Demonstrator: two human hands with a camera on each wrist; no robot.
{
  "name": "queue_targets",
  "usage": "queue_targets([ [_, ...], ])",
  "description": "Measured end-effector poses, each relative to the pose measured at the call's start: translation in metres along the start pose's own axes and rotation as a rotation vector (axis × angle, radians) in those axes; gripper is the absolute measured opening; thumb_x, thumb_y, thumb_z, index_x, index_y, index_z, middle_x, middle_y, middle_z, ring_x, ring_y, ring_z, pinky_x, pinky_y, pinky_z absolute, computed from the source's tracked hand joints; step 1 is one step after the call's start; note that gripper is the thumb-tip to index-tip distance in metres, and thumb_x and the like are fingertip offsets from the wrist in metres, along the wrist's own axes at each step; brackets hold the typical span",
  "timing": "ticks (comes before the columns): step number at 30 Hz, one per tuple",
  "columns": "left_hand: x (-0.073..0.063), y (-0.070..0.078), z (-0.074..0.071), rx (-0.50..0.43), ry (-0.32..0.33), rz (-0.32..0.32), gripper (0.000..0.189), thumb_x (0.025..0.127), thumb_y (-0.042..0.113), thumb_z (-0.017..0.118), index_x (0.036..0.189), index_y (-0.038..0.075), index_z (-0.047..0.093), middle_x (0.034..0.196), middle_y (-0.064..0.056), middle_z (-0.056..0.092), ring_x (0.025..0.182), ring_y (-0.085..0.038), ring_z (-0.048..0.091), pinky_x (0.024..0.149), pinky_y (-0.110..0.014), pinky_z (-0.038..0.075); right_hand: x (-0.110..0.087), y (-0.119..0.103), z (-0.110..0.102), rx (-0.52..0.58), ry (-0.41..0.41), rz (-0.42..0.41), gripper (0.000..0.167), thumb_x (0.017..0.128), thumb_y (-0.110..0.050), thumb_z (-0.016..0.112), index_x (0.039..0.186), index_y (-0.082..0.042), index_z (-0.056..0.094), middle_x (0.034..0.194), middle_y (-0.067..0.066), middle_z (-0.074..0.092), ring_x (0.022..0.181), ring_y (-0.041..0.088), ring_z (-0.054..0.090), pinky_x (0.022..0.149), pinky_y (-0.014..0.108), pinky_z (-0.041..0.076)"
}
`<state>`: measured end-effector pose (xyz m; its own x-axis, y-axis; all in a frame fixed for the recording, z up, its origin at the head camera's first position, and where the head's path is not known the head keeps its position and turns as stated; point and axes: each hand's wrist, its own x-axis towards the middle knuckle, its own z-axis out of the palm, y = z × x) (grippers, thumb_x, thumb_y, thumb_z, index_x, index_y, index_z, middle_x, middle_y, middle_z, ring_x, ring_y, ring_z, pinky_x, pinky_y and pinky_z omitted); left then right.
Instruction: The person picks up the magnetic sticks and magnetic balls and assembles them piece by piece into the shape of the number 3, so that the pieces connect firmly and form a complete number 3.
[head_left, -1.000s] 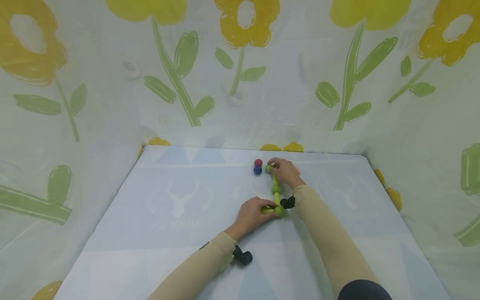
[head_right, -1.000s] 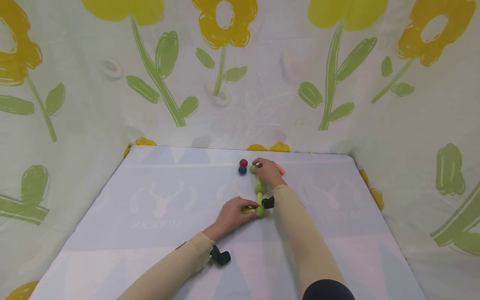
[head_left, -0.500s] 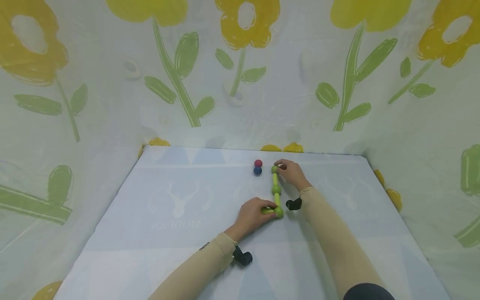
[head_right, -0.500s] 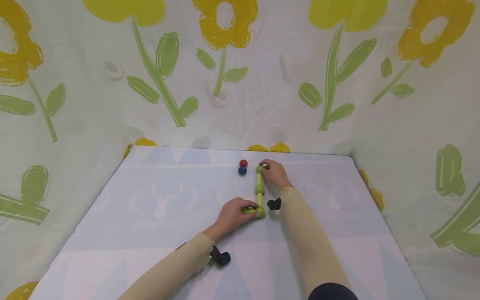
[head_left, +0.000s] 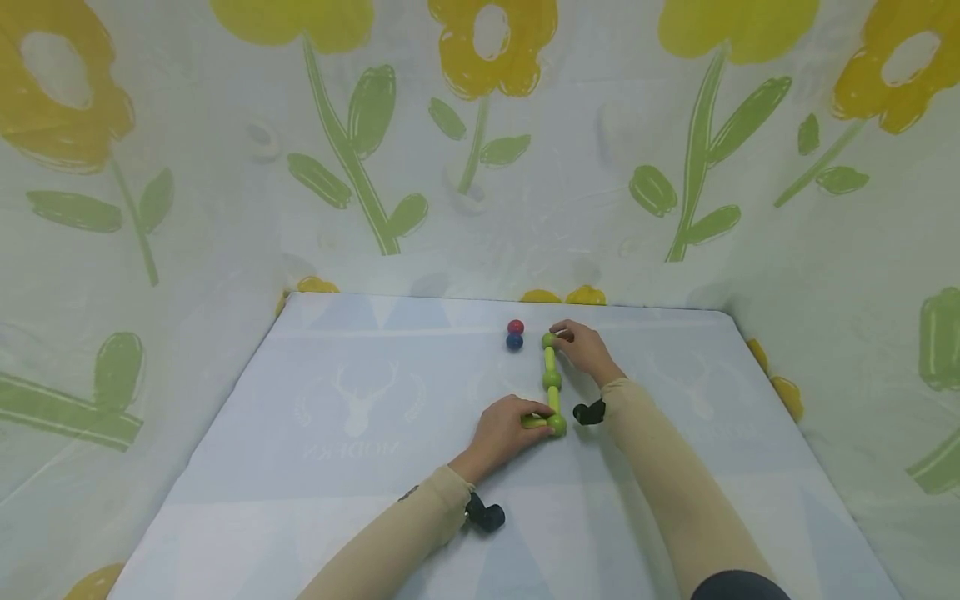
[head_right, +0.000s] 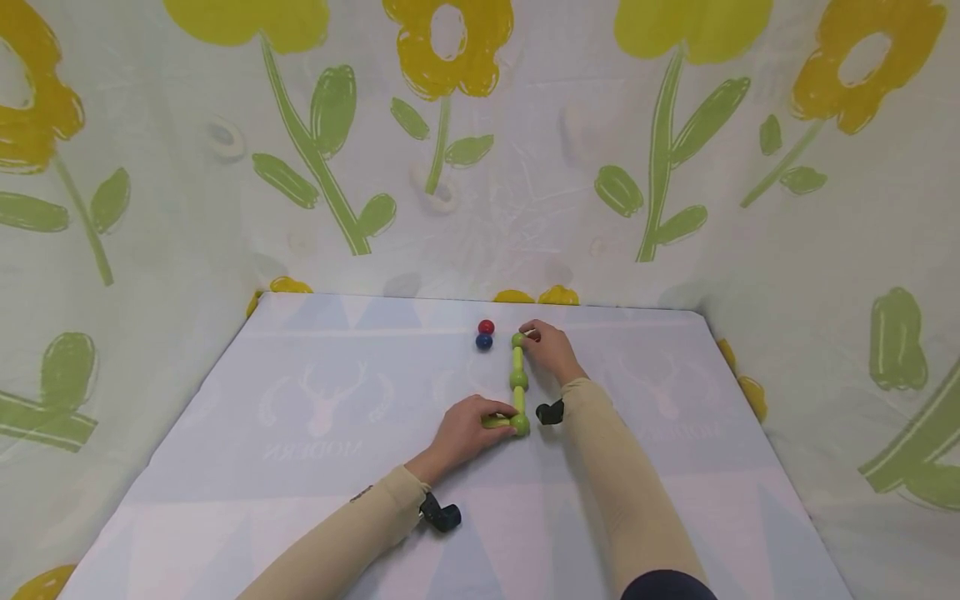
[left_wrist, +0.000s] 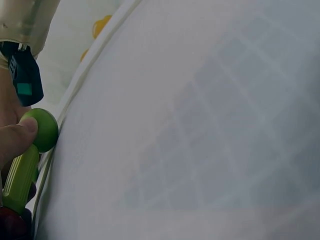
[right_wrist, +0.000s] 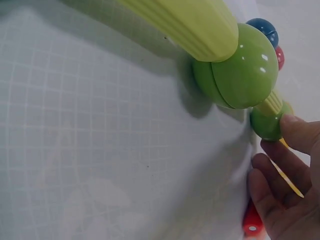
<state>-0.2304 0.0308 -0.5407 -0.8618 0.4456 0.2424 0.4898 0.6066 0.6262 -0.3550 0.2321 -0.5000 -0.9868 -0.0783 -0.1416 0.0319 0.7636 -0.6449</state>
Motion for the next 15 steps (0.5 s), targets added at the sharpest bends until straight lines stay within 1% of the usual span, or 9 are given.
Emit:
queue_targets([
  [4, -0.0005, 0.0007, -0.0007, -0.006, 0.004, 0.005, 0.027, 0.086, 0.039, 0.081, 0.111, 0.028, 0.080, 0.098, 0.012, 0.073, 0.081, -0.004, 0.054, 0.066, -0.020, 0.040, 0.0009, 0.0006, 0.0010, 0.000, 0.000, -0.002, 0.031, 0.105, -0.027, 0.058, 0.133, -0.015, 0.062, 0.134, 0.014, 0.063, 0.122, 0.032, 0.058, 0.098, 0.048, 0.049],
  [11, -0.0009, 0.0019, -0.0024, -0.009, -0.001, 0.004, 0.027, 0.087, 0.039, 0.081, 0.111, 0.028, 0.080, 0.097, 0.012, 0.073, 0.080, -0.003, 0.053, 0.066, -0.020, 0.040, -0.0009, 0.0006, 0.0010, -0.018, -0.015, -0.036, 0.031, 0.106, -0.025, 0.056, 0.135, -0.014, 0.062, 0.135, 0.015, 0.063, 0.123, 0.032, 0.057, 0.098, 0.048, 0.048],
  [15, -0.0008, 0.0007, -0.0012, -0.011, -0.002, 0.004, 0.028, 0.087, 0.039, 0.081, 0.112, 0.028, 0.079, 0.098, 0.012, 0.073, 0.081, -0.003, 0.053, 0.066, -0.020, 0.040, 0.0002, 0.0005, 0.0019, -0.023, -0.024, -0.022, 0.032, 0.106, -0.025, 0.057, 0.135, -0.014, 0.062, 0.136, 0.014, 0.062, 0.122, 0.032, 0.057, 0.098, 0.047, 0.048],
])
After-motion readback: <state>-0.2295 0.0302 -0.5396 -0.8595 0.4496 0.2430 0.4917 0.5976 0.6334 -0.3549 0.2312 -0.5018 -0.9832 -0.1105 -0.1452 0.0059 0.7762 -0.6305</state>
